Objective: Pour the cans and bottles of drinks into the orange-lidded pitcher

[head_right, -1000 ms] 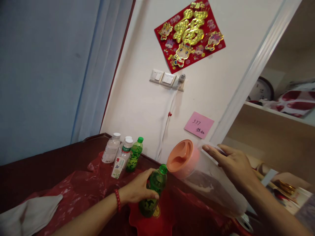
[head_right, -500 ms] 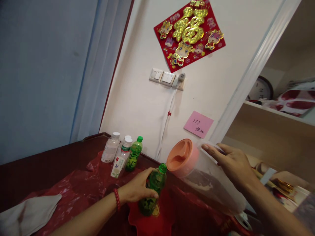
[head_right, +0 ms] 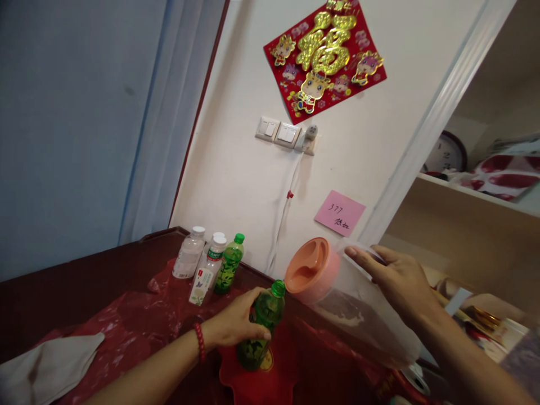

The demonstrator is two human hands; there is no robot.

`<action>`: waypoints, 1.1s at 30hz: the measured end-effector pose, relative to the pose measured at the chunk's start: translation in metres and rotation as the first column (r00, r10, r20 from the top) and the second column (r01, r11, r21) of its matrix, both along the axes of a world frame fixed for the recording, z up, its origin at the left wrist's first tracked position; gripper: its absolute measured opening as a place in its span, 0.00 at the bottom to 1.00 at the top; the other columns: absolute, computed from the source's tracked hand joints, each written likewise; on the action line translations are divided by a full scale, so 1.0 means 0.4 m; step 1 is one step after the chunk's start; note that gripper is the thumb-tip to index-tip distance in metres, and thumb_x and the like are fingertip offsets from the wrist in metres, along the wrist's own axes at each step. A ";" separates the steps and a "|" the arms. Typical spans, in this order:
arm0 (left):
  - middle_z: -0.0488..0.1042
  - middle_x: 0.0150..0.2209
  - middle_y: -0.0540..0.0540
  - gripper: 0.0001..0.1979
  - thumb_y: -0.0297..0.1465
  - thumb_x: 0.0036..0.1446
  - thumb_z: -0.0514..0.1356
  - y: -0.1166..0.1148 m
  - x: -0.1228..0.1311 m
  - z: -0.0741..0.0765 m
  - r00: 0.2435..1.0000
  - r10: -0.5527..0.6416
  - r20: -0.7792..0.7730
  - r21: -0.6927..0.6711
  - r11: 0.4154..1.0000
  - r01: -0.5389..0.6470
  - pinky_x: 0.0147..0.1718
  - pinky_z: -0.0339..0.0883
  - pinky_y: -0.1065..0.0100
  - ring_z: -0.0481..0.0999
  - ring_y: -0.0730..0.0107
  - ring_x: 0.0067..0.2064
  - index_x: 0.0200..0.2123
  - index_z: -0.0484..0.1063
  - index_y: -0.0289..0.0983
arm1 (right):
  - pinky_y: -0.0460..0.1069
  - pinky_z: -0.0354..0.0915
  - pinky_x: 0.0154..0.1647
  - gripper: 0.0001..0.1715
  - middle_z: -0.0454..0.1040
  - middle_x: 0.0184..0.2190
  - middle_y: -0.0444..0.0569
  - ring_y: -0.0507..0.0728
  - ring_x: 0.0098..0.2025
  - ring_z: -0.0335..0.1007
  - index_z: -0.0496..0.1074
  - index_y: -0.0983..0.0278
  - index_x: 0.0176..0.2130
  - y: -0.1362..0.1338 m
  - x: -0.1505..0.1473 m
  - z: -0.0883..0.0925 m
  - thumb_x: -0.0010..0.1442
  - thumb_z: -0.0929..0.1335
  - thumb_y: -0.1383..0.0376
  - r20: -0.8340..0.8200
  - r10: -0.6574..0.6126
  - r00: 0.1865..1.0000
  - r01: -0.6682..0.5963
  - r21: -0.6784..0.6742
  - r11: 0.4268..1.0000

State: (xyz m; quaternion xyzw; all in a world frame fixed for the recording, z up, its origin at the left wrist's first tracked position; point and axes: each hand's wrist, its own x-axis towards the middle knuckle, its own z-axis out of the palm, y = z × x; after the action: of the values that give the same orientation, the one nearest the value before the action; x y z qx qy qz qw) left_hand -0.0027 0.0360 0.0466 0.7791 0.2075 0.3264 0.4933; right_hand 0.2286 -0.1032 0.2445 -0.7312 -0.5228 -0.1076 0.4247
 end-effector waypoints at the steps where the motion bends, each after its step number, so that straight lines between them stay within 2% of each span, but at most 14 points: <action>1: 0.77 0.48 0.42 0.36 0.29 0.38 0.76 0.000 0.000 0.000 1.000 0.000 -0.001 0.001 1.000 0.000 0.48 0.68 0.59 0.74 0.51 0.50 0.53 0.71 0.36 | 0.49 0.57 0.24 0.41 0.64 0.19 0.46 0.59 0.25 0.60 0.74 0.61 0.21 0.001 0.001 0.000 0.41 0.68 0.26 -0.015 0.003 1.000 -0.003 -0.017 1.000; 5: 0.77 0.48 0.43 0.36 0.28 0.38 0.76 0.000 0.000 -0.002 1.000 0.000 0.000 0.004 1.000 0.000 0.48 0.68 0.59 0.74 0.51 0.50 0.53 0.71 0.36 | 0.49 0.54 0.25 0.43 0.62 0.18 0.45 0.58 0.25 0.58 0.71 0.62 0.20 0.003 0.005 0.000 0.40 0.69 0.25 -0.048 -0.011 0.999 0.009 -0.045 0.999; 21: 0.77 0.47 0.43 0.35 0.29 0.38 0.76 0.002 0.003 -0.011 1.000 -0.006 0.017 -0.003 1.000 0.006 0.48 0.68 0.60 0.74 0.52 0.50 0.53 0.71 0.37 | 0.49 0.55 0.28 0.44 0.65 0.21 0.44 0.59 0.28 0.60 0.75 0.63 0.27 0.000 0.013 -0.001 0.40 0.69 0.25 -0.053 0.002 0.999 -0.004 -0.048 0.999; 26: 0.77 0.47 0.44 0.35 0.30 0.38 0.75 0.003 0.003 -0.010 1.000 -0.007 0.017 -0.006 1.000 0.007 0.48 0.68 0.60 0.74 0.52 0.50 0.53 0.71 0.38 | 0.49 0.52 0.27 0.44 0.62 0.19 0.43 0.57 0.26 0.57 0.71 0.63 0.24 0.000 0.015 0.001 0.42 0.69 0.25 -0.036 -0.002 0.999 0.000 -0.057 0.998; 33: 0.78 0.48 0.44 0.34 0.30 0.38 0.75 0.000 0.004 -0.006 1.000 -0.009 0.023 -0.010 1.000 0.010 0.47 0.68 0.61 0.75 0.53 0.49 0.52 0.72 0.38 | 0.49 0.52 0.26 0.45 0.62 0.19 0.44 0.58 0.26 0.57 0.74 0.64 0.27 0.000 0.001 0.006 0.42 0.68 0.25 -0.030 -0.009 1.000 0.007 -0.059 0.998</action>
State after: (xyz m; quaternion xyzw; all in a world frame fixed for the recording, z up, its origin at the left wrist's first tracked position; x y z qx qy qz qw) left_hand -0.0013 0.0359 0.0442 0.7740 0.1997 0.3317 0.5010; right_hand 0.2288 -0.1032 0.2468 -0.7471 -0.5163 -0.0828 0.4103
